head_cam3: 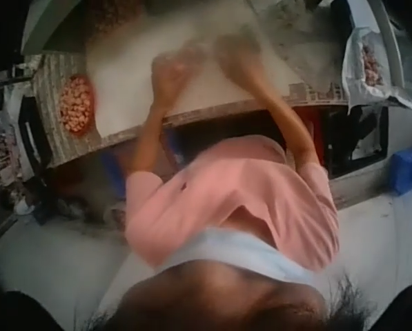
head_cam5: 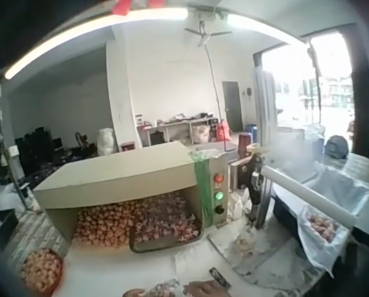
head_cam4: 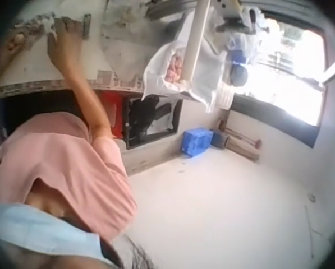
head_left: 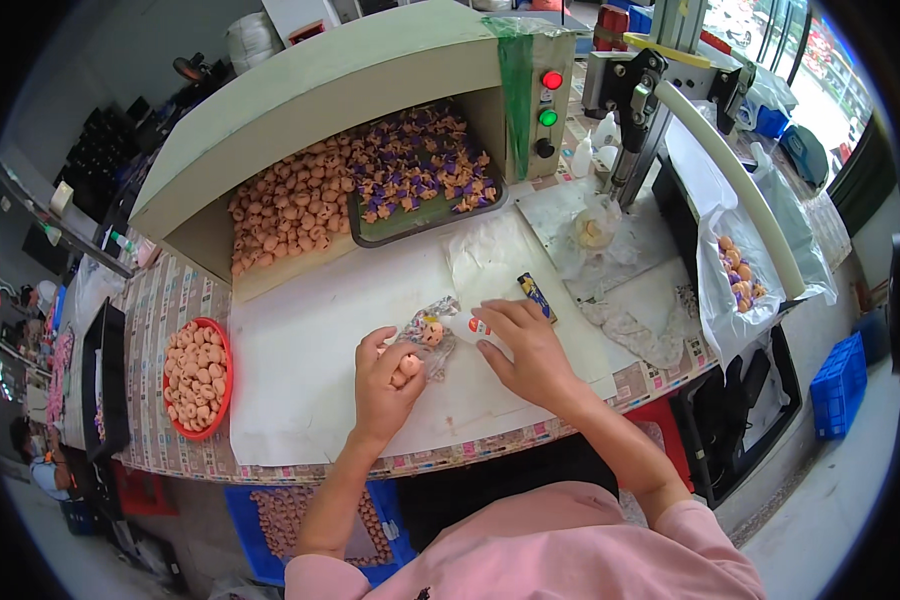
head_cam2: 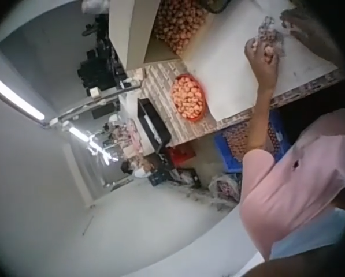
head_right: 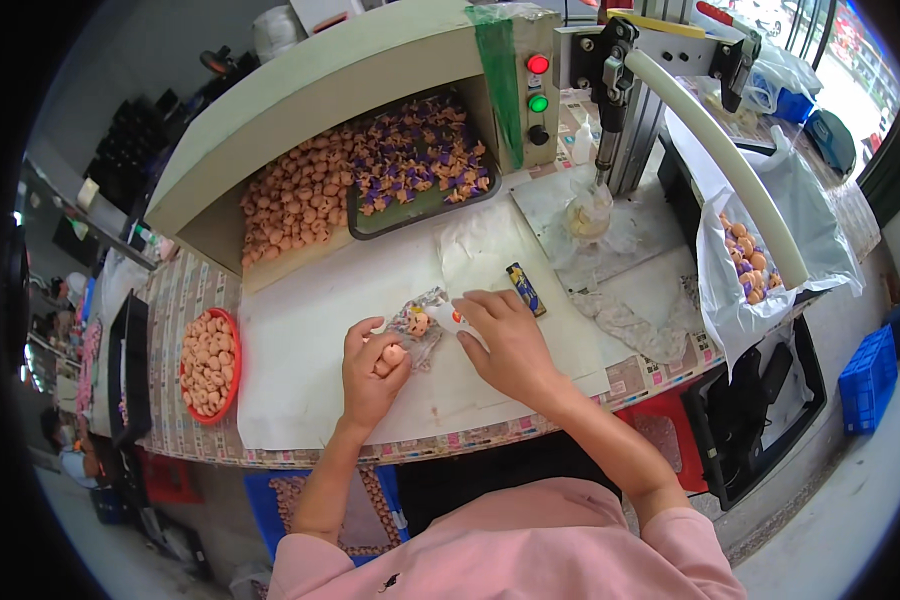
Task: Assembling small toy components using a glue bottle at a factory workbench.
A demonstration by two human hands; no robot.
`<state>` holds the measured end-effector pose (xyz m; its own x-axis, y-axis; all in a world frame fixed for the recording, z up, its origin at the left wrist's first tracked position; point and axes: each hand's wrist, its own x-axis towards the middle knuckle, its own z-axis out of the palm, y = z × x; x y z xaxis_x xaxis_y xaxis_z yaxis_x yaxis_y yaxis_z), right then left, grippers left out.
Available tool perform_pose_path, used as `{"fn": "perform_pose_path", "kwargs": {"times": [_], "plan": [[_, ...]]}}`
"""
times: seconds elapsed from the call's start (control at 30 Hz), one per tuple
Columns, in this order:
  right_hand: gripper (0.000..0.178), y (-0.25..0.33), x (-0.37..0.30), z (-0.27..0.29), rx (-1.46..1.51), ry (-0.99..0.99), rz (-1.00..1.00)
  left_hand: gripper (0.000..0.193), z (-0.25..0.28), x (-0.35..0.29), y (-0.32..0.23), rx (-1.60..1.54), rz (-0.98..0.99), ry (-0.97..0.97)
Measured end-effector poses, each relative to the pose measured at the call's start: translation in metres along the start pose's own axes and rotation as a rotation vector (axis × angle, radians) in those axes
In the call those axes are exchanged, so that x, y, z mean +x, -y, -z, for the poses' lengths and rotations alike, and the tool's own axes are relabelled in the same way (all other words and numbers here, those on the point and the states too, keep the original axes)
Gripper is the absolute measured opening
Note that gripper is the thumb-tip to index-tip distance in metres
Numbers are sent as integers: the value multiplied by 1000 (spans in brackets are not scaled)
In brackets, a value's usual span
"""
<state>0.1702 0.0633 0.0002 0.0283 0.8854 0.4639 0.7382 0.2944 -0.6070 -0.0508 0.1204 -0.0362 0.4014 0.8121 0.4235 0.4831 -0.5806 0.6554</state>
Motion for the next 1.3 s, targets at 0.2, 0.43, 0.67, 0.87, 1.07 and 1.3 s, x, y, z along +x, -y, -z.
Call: {"fn": "perform_pose_path", "kwargs": {"times": [0.2, 0.43, 0.67, 0.87, 1.07, 1.3], "plan": [[40, -13, 12, -24, -126, 216, -117, 43, 3, -14, 2, 133, 52, -102], [40, -8, -7, -25, 41, 46, -232, 46, 4, -12, 3, 208, 21, -112], [39, 0, -21, -9, 131, -10, -320, 46, -11, -3, -16, 283, -87, -141], [40, 3, -31, 2, 239, -52, -357, 39, -23, 20, -32, 261, -177, -88], [41, 8, -39, 20, 262, -49, -345, 30, -36, 40, -18, 373, -147, 207], [40, 5, -46, 27, 303, -74, -354, 34, -29, 40, -17, -261, 22, 19]]}}
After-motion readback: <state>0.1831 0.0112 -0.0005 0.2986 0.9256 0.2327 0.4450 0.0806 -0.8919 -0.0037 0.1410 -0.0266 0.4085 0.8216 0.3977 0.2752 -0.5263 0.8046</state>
